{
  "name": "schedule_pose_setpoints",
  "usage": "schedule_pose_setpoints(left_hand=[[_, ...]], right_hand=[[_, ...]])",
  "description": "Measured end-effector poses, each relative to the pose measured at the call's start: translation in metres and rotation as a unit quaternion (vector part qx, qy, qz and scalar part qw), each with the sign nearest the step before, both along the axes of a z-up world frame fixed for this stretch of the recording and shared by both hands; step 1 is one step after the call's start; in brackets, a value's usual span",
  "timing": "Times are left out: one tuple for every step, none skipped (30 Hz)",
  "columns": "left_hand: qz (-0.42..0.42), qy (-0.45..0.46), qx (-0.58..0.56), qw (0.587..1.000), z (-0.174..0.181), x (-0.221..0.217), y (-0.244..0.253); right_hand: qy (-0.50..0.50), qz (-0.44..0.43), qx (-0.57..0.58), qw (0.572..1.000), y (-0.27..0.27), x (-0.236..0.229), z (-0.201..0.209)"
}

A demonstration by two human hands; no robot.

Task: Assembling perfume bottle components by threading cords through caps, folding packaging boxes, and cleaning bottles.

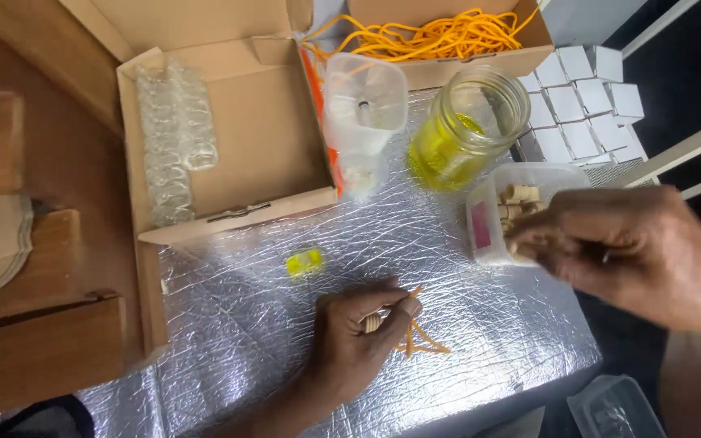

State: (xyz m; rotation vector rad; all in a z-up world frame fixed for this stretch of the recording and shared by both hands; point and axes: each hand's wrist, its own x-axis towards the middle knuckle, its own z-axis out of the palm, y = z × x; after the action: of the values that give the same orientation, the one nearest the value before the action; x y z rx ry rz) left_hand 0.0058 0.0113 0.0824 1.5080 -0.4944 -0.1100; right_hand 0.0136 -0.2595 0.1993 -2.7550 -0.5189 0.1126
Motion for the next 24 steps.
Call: schedule_pose_setpoints(left_hand=[[-0.013, 0.019, -0.019, 1.0, 0.001, 0.0, 0.001], [-0.028, 0.035, -0.038, 0.998, 0.001, 0.0, 0.001], [-0.026, 0.031, -0.043, 0.998, -0.001, 0.0, 0.0], [-0.002, 0.05, -0.03, 0.998, -0.004, -0.001, 0.0], [0.021, 0.068, -0.017, 0.997, -0.006, -0.002, -0.001], [0.025, 0.066, -0.022, 0.997, -0.008, -0.002, 0.0], [0.027, 0.042, -0.033, 0.998, -0.009, -0.002, 0.0], [0.029, 0.019, -0.044, 0.998, -0.01, -0.001, 0.001], [0.033, 0.019, -0.048, 0.998, -0.009, -0.002, 0.001], [0.028, 0.014, -0.062, 0.998, -0.009, -0.002, 0.002], [0.022, 0.008, -0.076, 0.997, -0.008, -0.002, 0.001], [0.025, 0.008, -0.079, 0.997, -0.003, -0.002, 0.003], [0.03, 0.025, -0.074, 0.997, 0.002, -0.001, 0.004], [0.034, 0.043, -0.068, 0.996, 0.007, 0.0, 0.005], [0.036, 0.043, -0.071, 0.996, 0.003, 0.0, 0.005], [0.036, 0.028, -0.074, 0.996, -0.001, 0.0, 0.005], [0.037, 0.012, -0.077, 0.996, -0.006, 0.001, 0.004], [0.039, 0.012, -0.078, 0.996, -0.006, 0.0, 0.004], [0.042, 0.006, -0.087, 0.995, -0.007, 0.0, 0.003], [0.044, 0.0, -0.096, 0.994, -0.007, -0.001, 0.002], [0.045, 0.001, -0.097, 0.994, -0.006, -0.001, 0.003], [0.044, -0.002, -0.103, 0.994, -0.006, -0.001, 0.004], [0.043, -0.005, -0.109, 0.993, -0.005, -0.001, 0.005], [0.043, -0.005, -0.109, 0.993, -0.003, -0.001, 0.006]], right_hand=[[-0.006, 0.004, 0.095, 0.995, 0.019, -0.009, 0.0], [-0.014, 0.006, 0.189, 0.982, 0.038, -0.019, -0.001], [-0.017, 0.009, 0.184, 0.983, 0.052, -0.023, -0.008], [-0.034, 0.002, 0.235, 0.971, 0.066, -0.025, -0.016], [-0.052, -0.004, 0.285, 0.957, 0.08, -0.027, -0.023], [-0.052, 0.001, 0.281, 0.958, 0.084, -0.031, -0.035], [-0.017, -0.075, 0.354, 0.932, 0.088, -0.034, -0.047], [0.02, -0.151, 0.423, 0.893, 0.091, -0.037, -0.059], [0.021, -0.147, 0.42, 0.895, 0.092, -0.038, -0.066], [0.02, -0.152, 0.464, 0.873, 0.092, -0.039, -0.074], [0.019, -0.155, 0.507, 0.848, 0.092, -0.04, -0.082], [0.02, -0.153, 0.504, 0.85, 0.09, -0.038, -0.085], [0.021, -0.145, 0.519, 0.842, 0.087, -0.035, -0.089], [0.022, -0.138, 0.533, 0.834, 0.084, -0.033, -0.092], [0.023, -0.137, 0.531, 0.836, 0.085, -0.034, -0.092], [0.026, -0.144, 0.532, 0.834, 0.086, -0.034, -0.093], [0.029, -0.151, 0.533, 0.832, 0.086, -0.035, -0.093], [0.03, -0.149, 0.532, 0.833, 0.087, -0.034, -0.094], [0.027, -0.153, 0.533, 0.832, 0.087, -0.034, -0.096], [0.025, -0.157, 0.535, 0.829, 0.088, -0.034, -0.098], [0.026, -0.157, 0.535, 0.83, 0.09, -0.034, -0.095], [0.026, -0.161, 0.535, 0.829, 0.093, -0.034, -0.093], [0.025, -0.165, 0.536, 0.828, 0.095, -0.034, -0.092], [0.026, -0.165, 0.536, 0.828, 0.095, -0.034, -0.091]])
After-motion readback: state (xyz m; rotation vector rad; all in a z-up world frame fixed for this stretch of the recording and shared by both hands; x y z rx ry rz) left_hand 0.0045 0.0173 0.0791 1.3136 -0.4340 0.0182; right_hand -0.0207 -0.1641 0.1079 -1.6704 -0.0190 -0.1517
